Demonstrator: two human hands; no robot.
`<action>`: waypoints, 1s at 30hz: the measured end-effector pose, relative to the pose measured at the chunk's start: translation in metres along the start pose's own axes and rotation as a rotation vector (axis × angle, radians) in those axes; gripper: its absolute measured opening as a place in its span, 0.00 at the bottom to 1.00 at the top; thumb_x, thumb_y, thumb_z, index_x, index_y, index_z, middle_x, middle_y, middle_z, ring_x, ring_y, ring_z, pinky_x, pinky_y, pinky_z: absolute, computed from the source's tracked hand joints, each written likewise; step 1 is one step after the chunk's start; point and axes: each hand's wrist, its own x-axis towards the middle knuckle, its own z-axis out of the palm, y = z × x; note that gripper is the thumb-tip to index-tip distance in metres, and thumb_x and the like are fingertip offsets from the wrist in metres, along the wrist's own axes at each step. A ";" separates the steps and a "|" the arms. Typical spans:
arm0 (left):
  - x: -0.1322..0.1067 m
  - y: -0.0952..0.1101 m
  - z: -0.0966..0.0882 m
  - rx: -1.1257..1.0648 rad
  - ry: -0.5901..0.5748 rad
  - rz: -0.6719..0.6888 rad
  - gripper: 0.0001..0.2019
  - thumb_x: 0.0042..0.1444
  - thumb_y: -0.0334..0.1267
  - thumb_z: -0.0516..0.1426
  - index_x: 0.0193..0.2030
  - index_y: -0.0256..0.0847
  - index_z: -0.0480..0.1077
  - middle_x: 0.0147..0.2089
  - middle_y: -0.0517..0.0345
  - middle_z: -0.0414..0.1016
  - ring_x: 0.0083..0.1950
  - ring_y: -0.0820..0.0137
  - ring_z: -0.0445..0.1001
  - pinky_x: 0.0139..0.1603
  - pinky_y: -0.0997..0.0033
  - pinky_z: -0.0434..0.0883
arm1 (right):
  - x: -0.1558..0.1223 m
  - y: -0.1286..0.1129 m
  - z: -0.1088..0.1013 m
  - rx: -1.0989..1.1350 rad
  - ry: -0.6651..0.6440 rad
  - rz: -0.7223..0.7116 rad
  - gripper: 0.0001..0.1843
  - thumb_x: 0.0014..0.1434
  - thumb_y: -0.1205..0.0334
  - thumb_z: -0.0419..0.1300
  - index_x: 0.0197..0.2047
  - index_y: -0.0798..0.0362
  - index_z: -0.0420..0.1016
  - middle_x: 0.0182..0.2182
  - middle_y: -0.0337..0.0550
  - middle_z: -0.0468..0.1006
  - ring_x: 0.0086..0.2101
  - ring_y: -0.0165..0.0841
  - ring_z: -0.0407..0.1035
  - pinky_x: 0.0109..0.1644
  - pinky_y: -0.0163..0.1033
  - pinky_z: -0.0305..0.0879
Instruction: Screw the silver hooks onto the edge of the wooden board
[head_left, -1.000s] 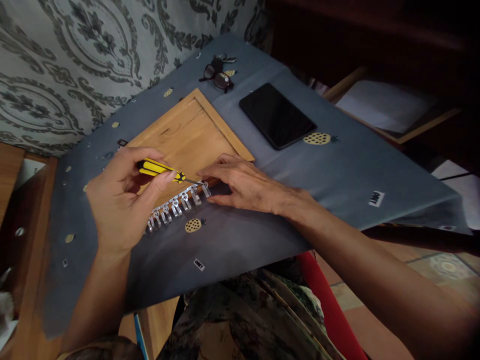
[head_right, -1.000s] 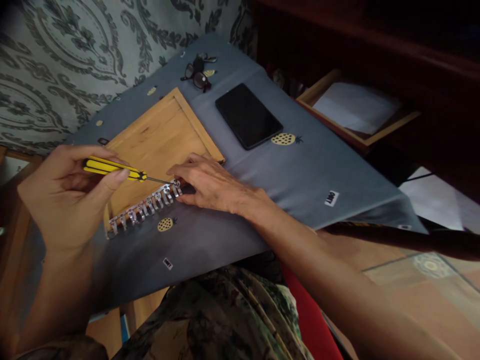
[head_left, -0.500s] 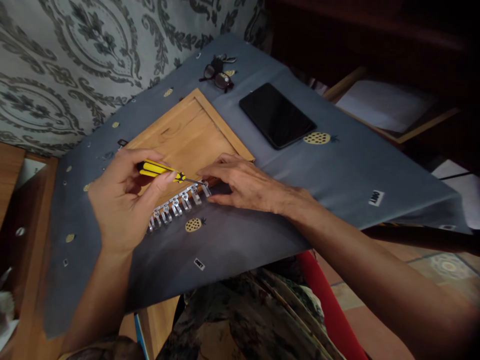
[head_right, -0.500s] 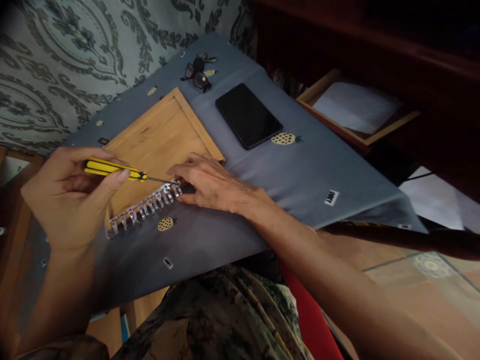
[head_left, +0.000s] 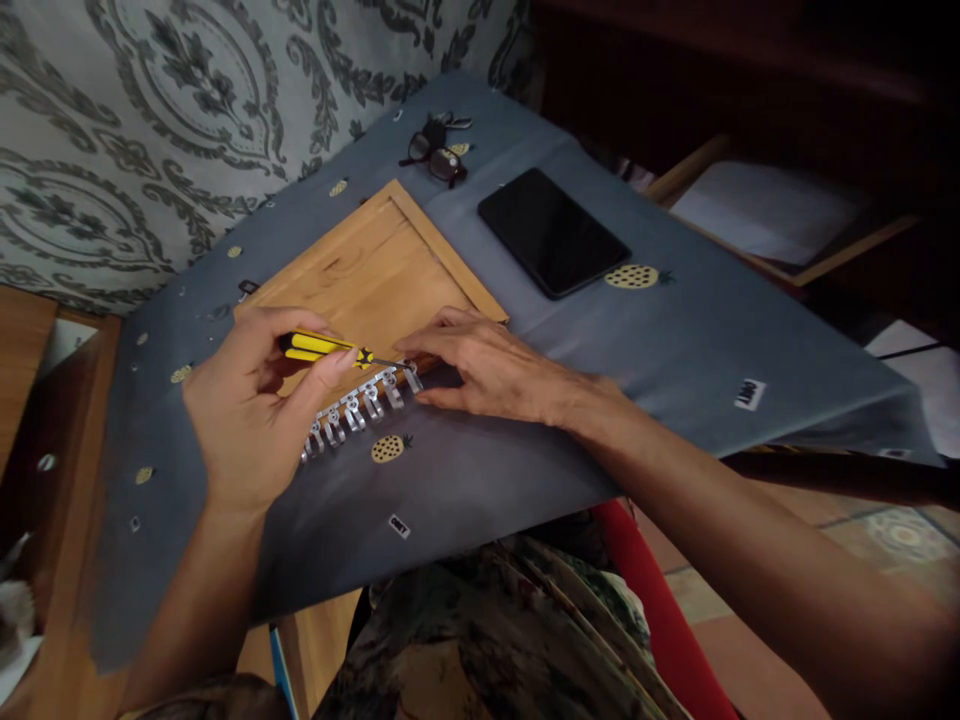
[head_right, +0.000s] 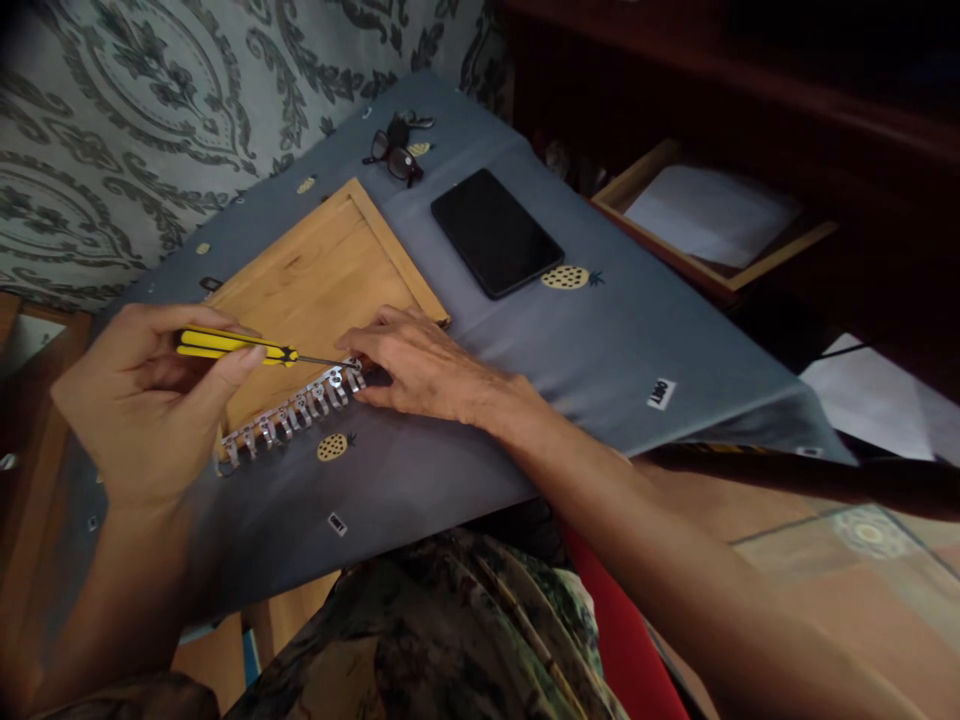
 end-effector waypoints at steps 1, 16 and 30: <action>0.001 -0.001 0.000 -0.012 0.004 0.016 0.10 0.49 0.32 0.67 0.39 0.45 0.77 0.33 0.65 0.78 0.30 0.78 0.78 0.30 0.83 0.77 | 0.000 0.000 0.000 -0.005 -0.002 -0.002 0.20 0.58 0.62 0.67 0.54 0.52 0.75 0.42 0.48 0.74 0.48 0.42 0.66 0.53 0.46 0.62; 0.003 0.000 0.004 -0.087 -0.062 0.052 0.15 0.52 0.27 0.65 0.47 0.41 0.77 0.40 0.62 0.79 0.38 0.77 0.81 0.37 0.84 0.78 | 0.000 0.000 0.001 -0.003 0.004 0.001 0.21 0.58 0.63 0.67 0.55 0.54 0.75 0.42 0.49 0.75 0.47 0.42 0.67 0.52 0.45 0.62; -0.002 -0.001 0.011 -0.005 0.007 0.054 0.16 0.52 0.30 0.66 0.48 0.46 0.77 0.41 0.63 0.78 0.37 0.77 0.77 0.34 0.81 0.75 | 0.000 0.000 0.001 0.009 0.001 -0.009 0.20 0.58 0.63 0.67 0.54 0.55 0.76 0.42 0.49 0.76 0.47 0.43 0.67 0.51 0.46 0.62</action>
